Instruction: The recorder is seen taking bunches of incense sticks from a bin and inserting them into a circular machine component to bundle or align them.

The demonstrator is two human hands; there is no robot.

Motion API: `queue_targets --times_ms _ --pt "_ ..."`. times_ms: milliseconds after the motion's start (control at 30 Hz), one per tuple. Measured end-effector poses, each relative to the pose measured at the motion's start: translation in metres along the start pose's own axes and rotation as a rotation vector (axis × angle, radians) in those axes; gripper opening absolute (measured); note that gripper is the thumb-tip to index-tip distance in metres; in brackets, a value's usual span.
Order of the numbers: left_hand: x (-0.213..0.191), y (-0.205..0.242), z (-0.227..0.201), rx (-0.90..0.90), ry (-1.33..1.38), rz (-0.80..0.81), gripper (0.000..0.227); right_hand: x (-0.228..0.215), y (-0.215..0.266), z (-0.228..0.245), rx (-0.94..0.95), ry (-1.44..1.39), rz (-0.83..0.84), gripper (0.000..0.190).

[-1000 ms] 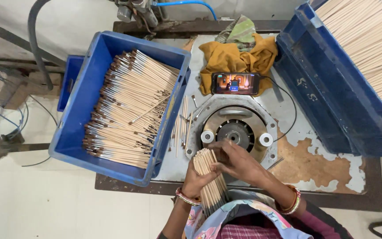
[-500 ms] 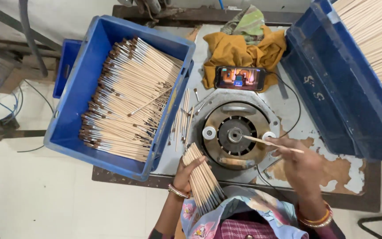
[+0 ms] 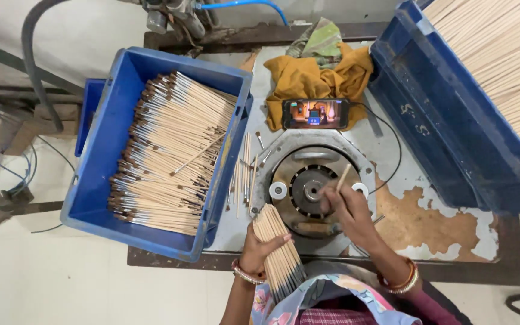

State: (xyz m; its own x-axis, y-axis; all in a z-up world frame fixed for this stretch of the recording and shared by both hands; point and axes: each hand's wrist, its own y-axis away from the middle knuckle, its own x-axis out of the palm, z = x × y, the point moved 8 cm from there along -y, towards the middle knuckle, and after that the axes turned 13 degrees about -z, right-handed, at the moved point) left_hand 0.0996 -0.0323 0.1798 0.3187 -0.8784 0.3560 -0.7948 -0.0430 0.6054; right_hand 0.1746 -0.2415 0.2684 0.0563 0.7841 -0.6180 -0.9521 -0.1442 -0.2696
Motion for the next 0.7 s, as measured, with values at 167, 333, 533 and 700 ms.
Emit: queue_targets --times_ms 167,333,533,700 --pt "0.042 0.019 -0.053 0.565 -0.348 0.252 0.042 0.019 0.011 0.049 -0.074 0.064 0.428 0.026" --pt "0.004 0.005 -0.019 0.215 -0.174 0.146 0.03 -0.047 0.006 0.029 0.043 0.033 0.127 0.026" --pt "-0.029 -0.002 0.014 -0.162 0.125 -0.074 0.033 -0.006 -0.012 -0.008 -0.086 0.288 0.104 0.036" --pt "-0.042 -0.001 0.027 -0.103 0.072 -0.088 0.038 0.011 -0.005 -0.02 -0.065 0.238 0.046 0.033"
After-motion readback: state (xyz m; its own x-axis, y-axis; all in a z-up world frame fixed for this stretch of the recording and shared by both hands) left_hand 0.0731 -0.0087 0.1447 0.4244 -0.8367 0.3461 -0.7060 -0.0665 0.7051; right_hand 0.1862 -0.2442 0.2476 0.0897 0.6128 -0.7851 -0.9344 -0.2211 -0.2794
